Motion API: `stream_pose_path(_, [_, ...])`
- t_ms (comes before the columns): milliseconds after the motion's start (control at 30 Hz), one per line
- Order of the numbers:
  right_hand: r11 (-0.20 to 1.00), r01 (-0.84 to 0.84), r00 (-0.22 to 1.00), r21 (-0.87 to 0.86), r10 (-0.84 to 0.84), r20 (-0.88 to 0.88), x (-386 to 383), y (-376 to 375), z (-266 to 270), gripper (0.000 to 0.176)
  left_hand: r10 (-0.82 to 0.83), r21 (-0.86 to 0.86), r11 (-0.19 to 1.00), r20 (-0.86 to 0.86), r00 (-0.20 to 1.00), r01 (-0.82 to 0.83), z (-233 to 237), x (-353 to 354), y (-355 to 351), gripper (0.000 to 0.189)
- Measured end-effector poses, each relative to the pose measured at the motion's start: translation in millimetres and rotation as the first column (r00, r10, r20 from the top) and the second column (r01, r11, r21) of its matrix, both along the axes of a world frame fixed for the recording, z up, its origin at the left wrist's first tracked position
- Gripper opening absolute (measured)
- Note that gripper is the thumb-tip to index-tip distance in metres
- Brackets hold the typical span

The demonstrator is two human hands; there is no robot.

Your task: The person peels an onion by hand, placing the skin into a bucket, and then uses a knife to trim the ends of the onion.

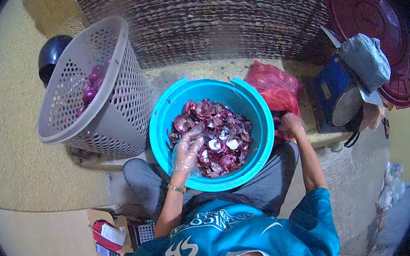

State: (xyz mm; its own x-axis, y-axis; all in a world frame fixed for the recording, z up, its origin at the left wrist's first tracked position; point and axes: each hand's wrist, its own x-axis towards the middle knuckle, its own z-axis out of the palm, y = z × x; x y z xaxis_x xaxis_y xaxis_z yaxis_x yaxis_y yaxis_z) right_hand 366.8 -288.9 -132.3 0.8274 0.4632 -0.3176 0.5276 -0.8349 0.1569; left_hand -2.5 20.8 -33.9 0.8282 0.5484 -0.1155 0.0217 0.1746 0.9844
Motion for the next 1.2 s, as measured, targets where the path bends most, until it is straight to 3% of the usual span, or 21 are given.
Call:
stream_pose_path(67, [0.971, -0.177, 0.984, 0.16, 0.175, 0.027, 10, -16, -16, 0.038, -0.002, 0.003, 1.0, 0.009, 1.0, 0.002, -2, 2, -1, 0.035])
stream_pose_path(100, [0.971, -0.178, 0.984, 0.16, 0.176, 0.028, 8, -15, -14, 0.038, 0.0, 0.009, 1.0, 0.019, 1.0, 0.0, -2, 3, -1, 0.034])
stream_pose_path(167, [0.997, -0.069, 0.997, 0.023, 0.068, 0.038, -4, -5, -5, 0.039, -0.005, 0.012, 1.0, 0.006, 1.0, 0.005, -4, 4, -2, 0.034])
stream_pose_path(200, [0.997, -0.072, 0.997, 0.025, 0.072, 0.039, -12, 4, -1, 0.039, -0.011, 0.015, 1.0, -0.008, 1.0, 0.011, -5, 3, -1, 0.034])
stream_pose_path(267, [0.995, 0.099, 0.989, -0.02, -0.096, 0.11, -26, 16, 2, 0.038, -0.004, 0.021, 1.0, 0.002, 1.0, 0.004, -6, 2, 0, 0.034])
stream_pose_path(400, [0.981, 0.192, 0.963, 0.03, -0.194, 0.186, -37, 28, 10, 0.035, 0.014, 0.028, 1.0, -0.037, 0.999, -0.013, 0, 1, 0, 0.035])
stream_pose_path(467, [0.962, 0.27, 0.963, -0.024, -0.271, -0.008, -39, 32, 24, 0.036, 0.005, 0.039, 0.999, -0.014, 1.0, -0.004, -4, 2, 1, 0.036])
stream_pose_path(600, [0.979, 0.2, 0.96, 0.032, -0.203, 0.191, -40, 25, 15, 0.027, 0.009, -0.032, 0.999, 0.007, 1.0, -0.009, 2, 1, -1, 0.037])
stream_pose_path(700, [0.978, 0.209, 0.964, -0.014, -0.203, 0.169, -43, 26, 47, 0.031, 0.001, 0.007, 1.0, -0.009, 1.0, -0.001, -1, 1, 1, 0.035])
stream_pose_path(767, [0.96, 0.277, 0.959, -0.039, -0.278, -0.048, -46, 32, 71, 0.04, 0.002, 0.019, 1.0, 0.009, 1.0, -0.002, -10, 2, 3, 0.034])
stream_pose_path(867, [0.96, 0.269, 0.95, -0.074, -0.277, -0.145, -34, 23, 55, 0.045, 0.001, 0.039, 0.999, 0.024, 1.0, -0.001, -12, 2, 3, 0.032])
stream_pose_path(1000, [0.958, 0.285, 0.956, 0.007, -0.284, -0.071, -45, 25, 64, 0.045, -0.006, -0.014, 1.0, 0.008, 1.0, 0.007, -5, 1, 1, 0.03])
stream_pose_path(1100, [0.934, 0.339, 0.928, -0.11, -0.351, -0.122, -27, 26, 51, 0.046, 0.013, 0.011, 1.0, 0.034, 0.999, -0.014, -6, 1, 1, 0.03])
stream_pose_path(1200, [0.968, 0.241, 0.965, -0.076, -0.247, -0.089, -21, 15, 40, 0.043, 0.02, -0.024, 1.0, 0.008, 1.0, -0.02, 0, -1, 0, 0.03])
